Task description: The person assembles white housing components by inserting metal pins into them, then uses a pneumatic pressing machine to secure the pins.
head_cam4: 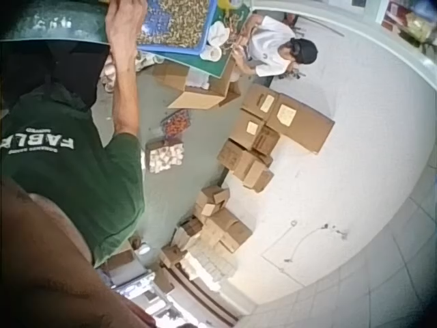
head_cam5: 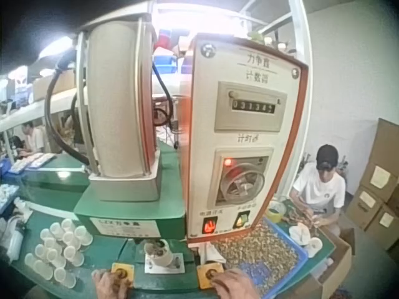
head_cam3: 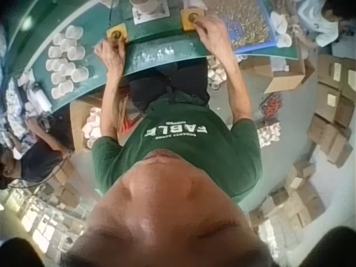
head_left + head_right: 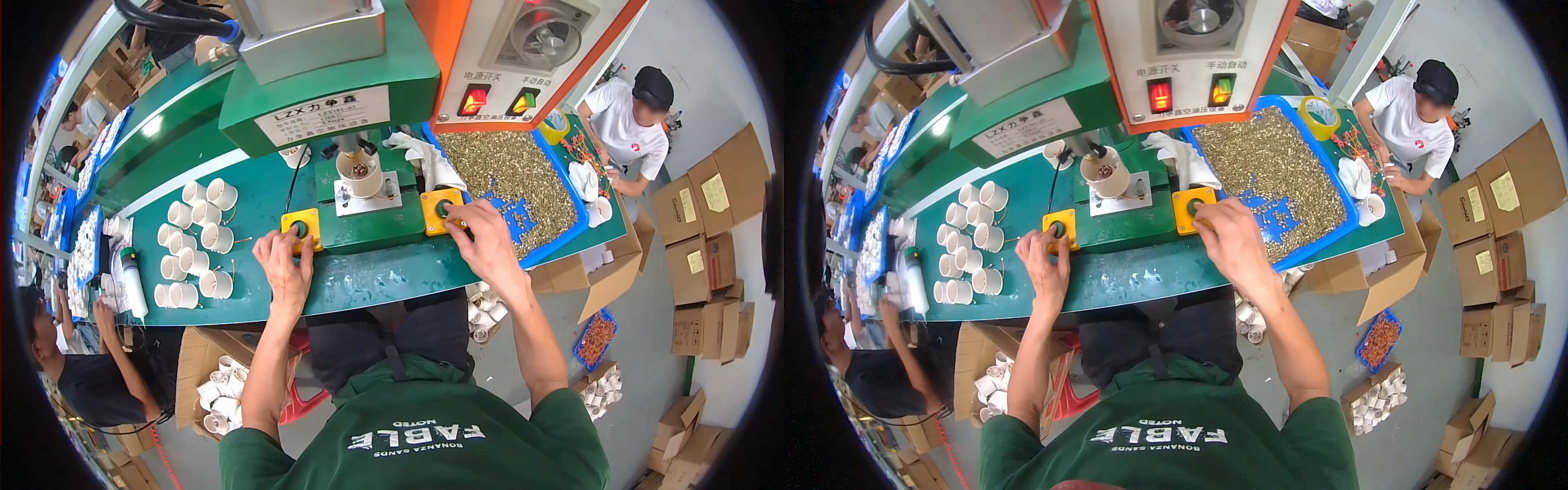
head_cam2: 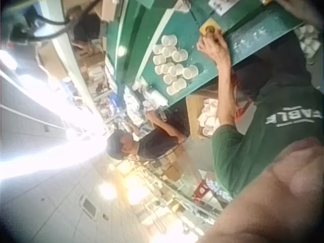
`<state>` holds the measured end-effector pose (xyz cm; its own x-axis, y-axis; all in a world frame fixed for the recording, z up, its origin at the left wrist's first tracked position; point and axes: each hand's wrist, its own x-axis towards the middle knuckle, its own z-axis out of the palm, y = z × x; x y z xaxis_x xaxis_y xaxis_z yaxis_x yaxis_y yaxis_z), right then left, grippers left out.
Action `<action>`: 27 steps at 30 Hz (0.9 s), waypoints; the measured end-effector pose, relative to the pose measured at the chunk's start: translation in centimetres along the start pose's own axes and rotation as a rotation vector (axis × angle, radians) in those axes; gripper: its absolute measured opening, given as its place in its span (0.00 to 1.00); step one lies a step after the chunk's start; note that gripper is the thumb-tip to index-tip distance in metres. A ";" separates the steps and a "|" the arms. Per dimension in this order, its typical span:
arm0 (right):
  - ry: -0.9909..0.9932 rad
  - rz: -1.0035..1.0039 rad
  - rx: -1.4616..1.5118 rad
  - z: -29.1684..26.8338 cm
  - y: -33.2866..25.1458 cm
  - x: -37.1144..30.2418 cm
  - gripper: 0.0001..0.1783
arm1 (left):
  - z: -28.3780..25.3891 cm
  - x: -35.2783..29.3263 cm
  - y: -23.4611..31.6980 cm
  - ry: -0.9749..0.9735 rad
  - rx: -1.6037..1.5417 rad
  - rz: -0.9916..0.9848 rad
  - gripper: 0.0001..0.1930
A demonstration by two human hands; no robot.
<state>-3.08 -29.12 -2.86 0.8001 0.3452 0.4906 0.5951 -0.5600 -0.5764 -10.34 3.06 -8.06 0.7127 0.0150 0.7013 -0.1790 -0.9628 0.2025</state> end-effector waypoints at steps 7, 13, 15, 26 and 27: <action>0.111 0.202 0.124 -0.5 -1.3 2.5 0.07 | 1.0 -0.5 -0.3 0.160 -0.173 -0.106 0.29; 0.168 0.079 0.244 0.7 -2.8 6.4 0.06 | 0.9 -0.6 -0.2 0.122 -0.209 -0.110 0.30; 0.131 0.034 0.270 0.8 -3.4 7.6 0.06 | 1.0 -0.7 -0.1 0.127 -0.215 -0.114 0.29; -0.258 0.168 0.214 2.1 -6.9 13.1 0.09 | 1.1 -0.7 -0.2 0.132 -0.238 -0.143 0.29; -0.314 0.182 0.213 2.4 -6.8 13.5 0.10 | 1.1 -0.7 -0.2 0.131 -0.243 -0.145 0.28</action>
<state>3.82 -18.85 6.17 0.8581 0.4864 0.1646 0.4181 -0.4760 -0.7737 -10.06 2.93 -9.29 0.6518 0.1978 0.7321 -0.2496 -0.8557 0.4534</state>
